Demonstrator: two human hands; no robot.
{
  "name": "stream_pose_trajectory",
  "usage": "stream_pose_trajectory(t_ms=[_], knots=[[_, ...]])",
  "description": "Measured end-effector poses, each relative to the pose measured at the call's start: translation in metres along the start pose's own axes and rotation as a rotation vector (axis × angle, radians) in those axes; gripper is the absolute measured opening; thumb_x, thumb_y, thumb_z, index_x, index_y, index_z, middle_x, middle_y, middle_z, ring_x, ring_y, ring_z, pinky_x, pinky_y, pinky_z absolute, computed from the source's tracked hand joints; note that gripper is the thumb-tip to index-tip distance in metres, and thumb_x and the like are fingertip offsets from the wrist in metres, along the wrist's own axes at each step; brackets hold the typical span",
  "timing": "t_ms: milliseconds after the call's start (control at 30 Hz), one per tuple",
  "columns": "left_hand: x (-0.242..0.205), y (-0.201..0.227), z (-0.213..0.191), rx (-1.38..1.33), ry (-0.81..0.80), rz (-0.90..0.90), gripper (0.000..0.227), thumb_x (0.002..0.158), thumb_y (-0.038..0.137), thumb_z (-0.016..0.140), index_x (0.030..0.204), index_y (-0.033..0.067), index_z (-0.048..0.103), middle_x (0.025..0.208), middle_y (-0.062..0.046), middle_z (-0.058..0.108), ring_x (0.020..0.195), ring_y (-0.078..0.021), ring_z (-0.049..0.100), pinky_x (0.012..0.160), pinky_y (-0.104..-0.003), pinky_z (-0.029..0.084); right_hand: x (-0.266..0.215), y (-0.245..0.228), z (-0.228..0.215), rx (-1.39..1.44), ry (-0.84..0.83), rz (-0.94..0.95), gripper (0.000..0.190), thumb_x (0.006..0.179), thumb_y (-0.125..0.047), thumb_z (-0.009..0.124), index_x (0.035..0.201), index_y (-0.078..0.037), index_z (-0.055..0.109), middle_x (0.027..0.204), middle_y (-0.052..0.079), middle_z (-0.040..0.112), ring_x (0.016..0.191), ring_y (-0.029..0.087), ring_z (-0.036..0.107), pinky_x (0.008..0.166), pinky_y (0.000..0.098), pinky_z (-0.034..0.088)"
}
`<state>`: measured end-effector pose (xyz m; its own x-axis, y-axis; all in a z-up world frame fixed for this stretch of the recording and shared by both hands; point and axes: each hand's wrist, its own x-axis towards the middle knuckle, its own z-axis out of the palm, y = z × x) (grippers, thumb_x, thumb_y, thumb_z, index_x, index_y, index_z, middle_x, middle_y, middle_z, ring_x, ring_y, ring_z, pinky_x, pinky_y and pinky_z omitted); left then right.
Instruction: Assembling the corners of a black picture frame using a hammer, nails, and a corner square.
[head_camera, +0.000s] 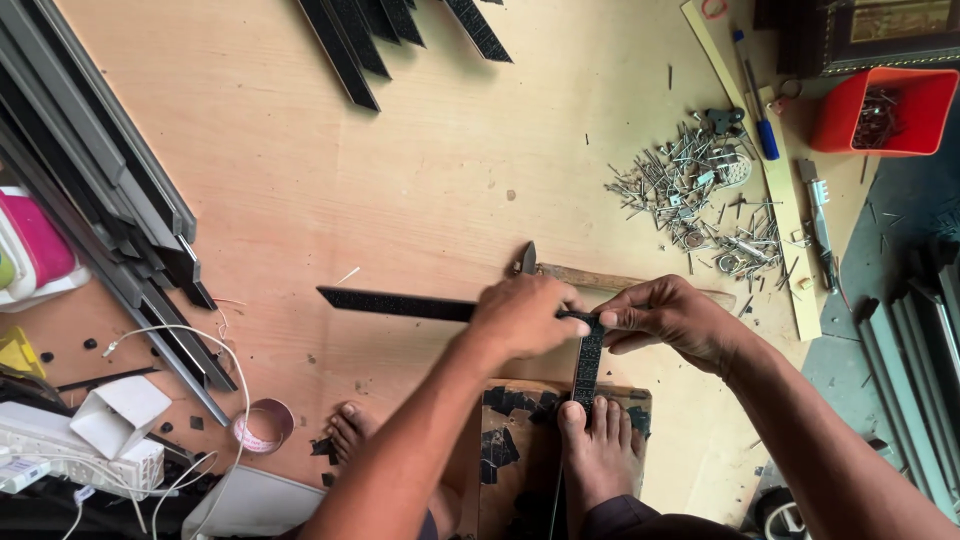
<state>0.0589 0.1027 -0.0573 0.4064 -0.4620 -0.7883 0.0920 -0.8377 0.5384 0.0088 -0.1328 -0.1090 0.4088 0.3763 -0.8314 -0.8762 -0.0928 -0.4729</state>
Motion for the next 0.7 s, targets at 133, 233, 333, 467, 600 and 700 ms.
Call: stream_pose_trajectory(t_ms=[133, 233, 333, 467, 600, 700], knots=[[0.006, 0.009, -0.001, -0.027, -0.045, -0.042, 0.031, 0.083, 0.042, 0.077, 0.108, 0.0243, 0.077, 0.099, 0.000, 0.077, 0.093, -0.0181, 0.071, 0.093, -0.045, 0.051, -0.003, -0.008, 0.004, -0.011, -0.009, 0.010, 0.024, 0.084, -0.016, 0.076, 0.099, 0.002, 0.080, 0.091, 0.014, 0.080, 0.084, 0.024, 0.078, 0.081, 0.0407, 0.068], [0.005, 0.010, 0.000, -0.037, -0.076, -0.064, 0.031, 0.083, 0.042, 0.076, 0.108, 0.0235, 0.078, 0.097, -0.001, 0.079, 0.093, -0.0186, 0.073, 0.094, -0.046, 0.053, -0.006, -0.008, 0.006, -0.013, -0.002, 0.035, 0.023, 0.085, -0.016, 0.076, 0.098, 0.002, 0.080, 0.089, 0.014, 0.080, 0.083, 0.024, 0.077, 0.081, 0.0403, 0.067], [0.003, 0.010, -0.002, -0.007, -0.075, -0.056, 0.032, 0.084, 0.041, 0.074, 0.111, 0.0225, 0.078, 0.101, -0.002, 0.078, 0.097, -0.0201, 0.073, 0.096, -0.047, 0.052, -0.003, -0.010, 0.006, -0.004, -0.015, 0.025, 0.024, 0.084, -0.018, 0.076, 0.096, 0.002, 0.079, 0.088, 0.013, 0.079, 0.082, 0.024, 0.077, 0.080, 0.0408, 0.067], [0.001, 0.005, 0.005, 0.034, -0.044, -0.018, 0.039, 0.086, 0.044, 0.071, 0.119, 0.0221, 0.074, 0.110, -0.005, 0.075, 0.104, -0.0228, 0.070, 0.096, -0.048, 0.052, 0.000, -0.007, 0.005, -0.010, -0.038, 0.022, 0.024, 0.084, -0.019, 0.077, 0.093, 0.003, 0.078, 0.087, 0.013, 0.077, 0.081, 0.024, 0.077, 0.079, 0.0418, 0.068], [0.016, -0.018, 0.025, 0.070, 0.003, 0.079, 0.054, 0.080, 0.052, 0.075, 0.124, 0.0201, 0.071, 0.115, -0.008, 0.071, 0.101, -0.0251, 0.068, 0.090, -0.052, 0.050, -0.002, -0.010, 0.009, -0.020, -0.054, 0.017, 0.023, 0.084, -0.018, 0.076, 0.094, 0.002, 0.078, 0.088, 0.013, 0.078, 0.082, 0.024, 0.077, 0.079, 0.0413, 0.068], [0.013, -0.007, 0.020, 0.231, -0.037, 0.091, 0.071, 0.069, 0.068, 0.078, 0.110, 0.0113, 0.069, 0.100, -0.009, 0.070, 0.087, -0.0245, 0.069, 0.078, -0.049, 0.052, -0.003, -0.009, 0.010, -0.023, -0.036, 0.027, 0.021, 0.085, -0.017, 0.075, 0.094, 0.002, 0.077, 0.088, 0.012, 0.079, 0.082, 0.024, 0.078, 0.079, 0.0409, 0.068]])
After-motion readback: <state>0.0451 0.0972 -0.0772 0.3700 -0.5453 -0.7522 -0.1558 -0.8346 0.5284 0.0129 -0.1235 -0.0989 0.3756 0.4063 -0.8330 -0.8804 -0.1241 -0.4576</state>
